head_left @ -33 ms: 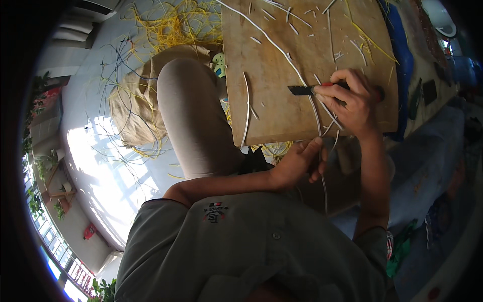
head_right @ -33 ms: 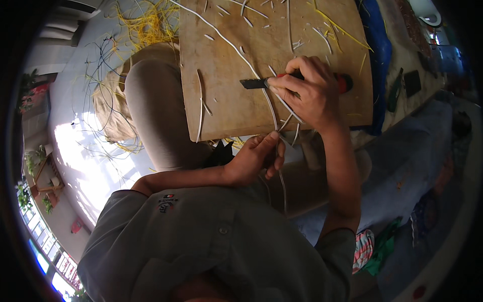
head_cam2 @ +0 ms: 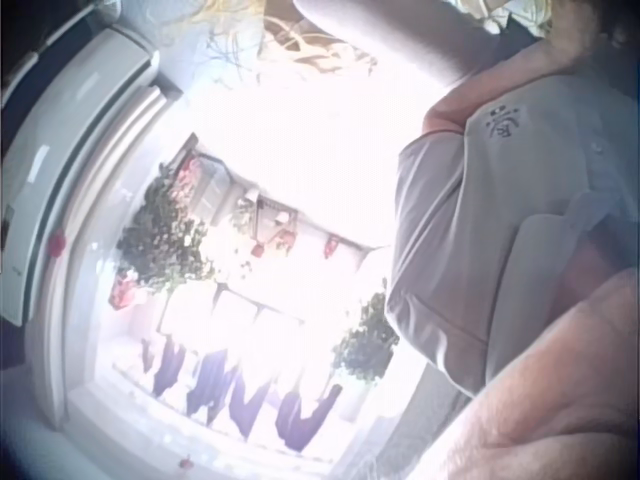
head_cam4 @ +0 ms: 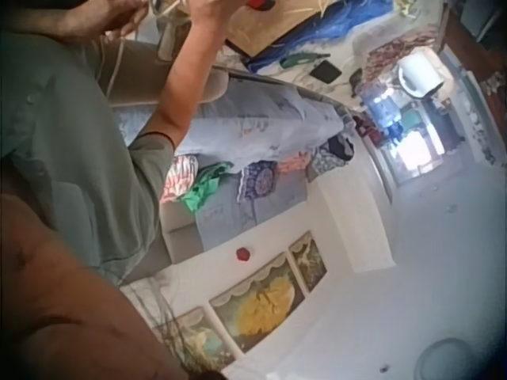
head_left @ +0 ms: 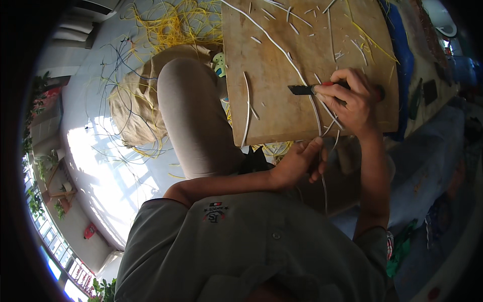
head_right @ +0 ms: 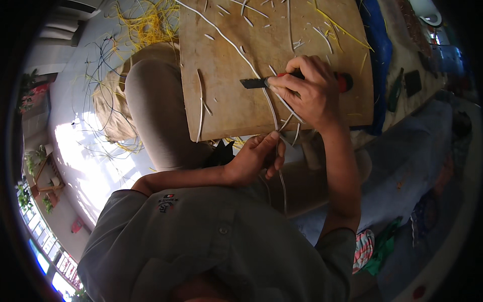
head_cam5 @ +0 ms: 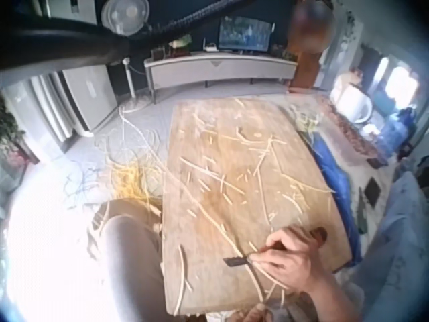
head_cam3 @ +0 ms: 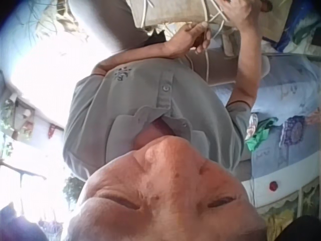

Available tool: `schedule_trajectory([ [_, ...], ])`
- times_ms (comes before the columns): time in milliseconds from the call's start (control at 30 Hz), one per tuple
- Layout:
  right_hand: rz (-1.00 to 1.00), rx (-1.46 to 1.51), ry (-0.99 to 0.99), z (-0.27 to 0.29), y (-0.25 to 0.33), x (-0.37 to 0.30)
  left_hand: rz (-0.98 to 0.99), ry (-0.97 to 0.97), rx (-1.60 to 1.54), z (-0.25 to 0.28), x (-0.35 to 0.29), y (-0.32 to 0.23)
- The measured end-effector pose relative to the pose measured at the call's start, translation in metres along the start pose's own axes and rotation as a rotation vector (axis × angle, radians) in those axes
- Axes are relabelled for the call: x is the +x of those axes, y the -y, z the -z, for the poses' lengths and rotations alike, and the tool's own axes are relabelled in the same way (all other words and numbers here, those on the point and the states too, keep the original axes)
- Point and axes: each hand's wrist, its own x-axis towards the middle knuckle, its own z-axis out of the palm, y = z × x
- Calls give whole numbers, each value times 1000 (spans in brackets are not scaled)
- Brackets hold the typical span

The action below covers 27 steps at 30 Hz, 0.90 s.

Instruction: The person sits on the floor and uses a utility knife to strip the outer insulation from white and yellow wires. They repeatedly cut the insulation, peel it off, and place the stripped pieces onto a wooden board.

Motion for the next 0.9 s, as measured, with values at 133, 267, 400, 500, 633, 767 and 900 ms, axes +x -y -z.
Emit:
schedule_trajectory([
  [133,20,-16,-67,-11,-4,11,-7,1,22,0,0,-1],
  [267,70,-42,-121,-27,-12,30,17,-13,23,1,-1,-2],
  [400,106,-58,-156,-45,-23,55,12,12,59,2,0,2],
  [500,94,43,-69,-57,-29,81,37,47,67,-3,1,4],
  [633,57,30,-60,-50,-25,84,32,50,-6,2,1,2],
  [767,9,3,13,-14,-2,47,-28,95,17,5,-6,16],
  [900,-38,70,87,0,10,7,3,207,20,-2,-11,44],
])
